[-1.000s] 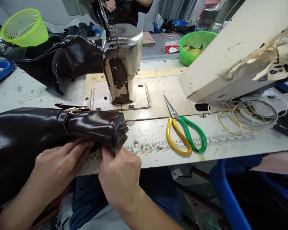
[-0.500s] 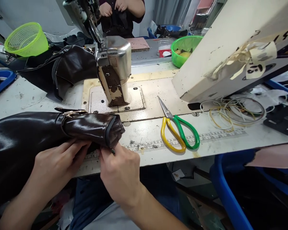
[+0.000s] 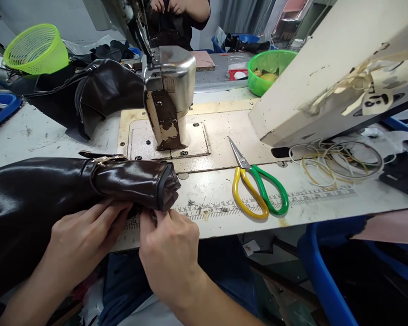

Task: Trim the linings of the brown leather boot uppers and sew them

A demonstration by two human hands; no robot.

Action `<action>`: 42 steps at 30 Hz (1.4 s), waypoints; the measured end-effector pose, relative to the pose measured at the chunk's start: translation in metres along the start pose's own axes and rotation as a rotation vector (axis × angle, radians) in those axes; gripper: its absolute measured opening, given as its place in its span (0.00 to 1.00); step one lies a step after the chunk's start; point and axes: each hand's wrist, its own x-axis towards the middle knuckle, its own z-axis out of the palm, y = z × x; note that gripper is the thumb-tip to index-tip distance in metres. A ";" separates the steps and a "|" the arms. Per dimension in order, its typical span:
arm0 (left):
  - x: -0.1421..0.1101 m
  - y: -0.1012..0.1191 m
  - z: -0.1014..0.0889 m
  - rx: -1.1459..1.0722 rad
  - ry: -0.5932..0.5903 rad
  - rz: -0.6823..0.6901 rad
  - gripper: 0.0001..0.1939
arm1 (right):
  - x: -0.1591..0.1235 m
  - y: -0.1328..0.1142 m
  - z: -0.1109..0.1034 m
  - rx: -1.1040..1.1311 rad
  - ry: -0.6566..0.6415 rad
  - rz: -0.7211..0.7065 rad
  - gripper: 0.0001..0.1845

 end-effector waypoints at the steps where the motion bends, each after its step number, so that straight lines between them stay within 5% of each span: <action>1: 0.000 0.000 0.000 -0.007 0.000 0.006 0.12 | -0.001 0.001 0.002 0.008 0.011 -0.003 0.12; 10: -0.001 -0.001 0.001 0.041 0.003 0.005 0.13 | 0.008 -0.001 0.010 0.116 -0.115 0.261 0.06; 23: 0.003 -0.001 -0.003 0.022 0.025 -0.021 0.09 | 0.004 0.005 0.018 0.136 -0.028 0.170 0.07; 42: -0.009 0.004 0.000 0.084 0.084 0.012 0.13 | 0.005 0.012 0.010 0.086 -0.111 0.065 0.09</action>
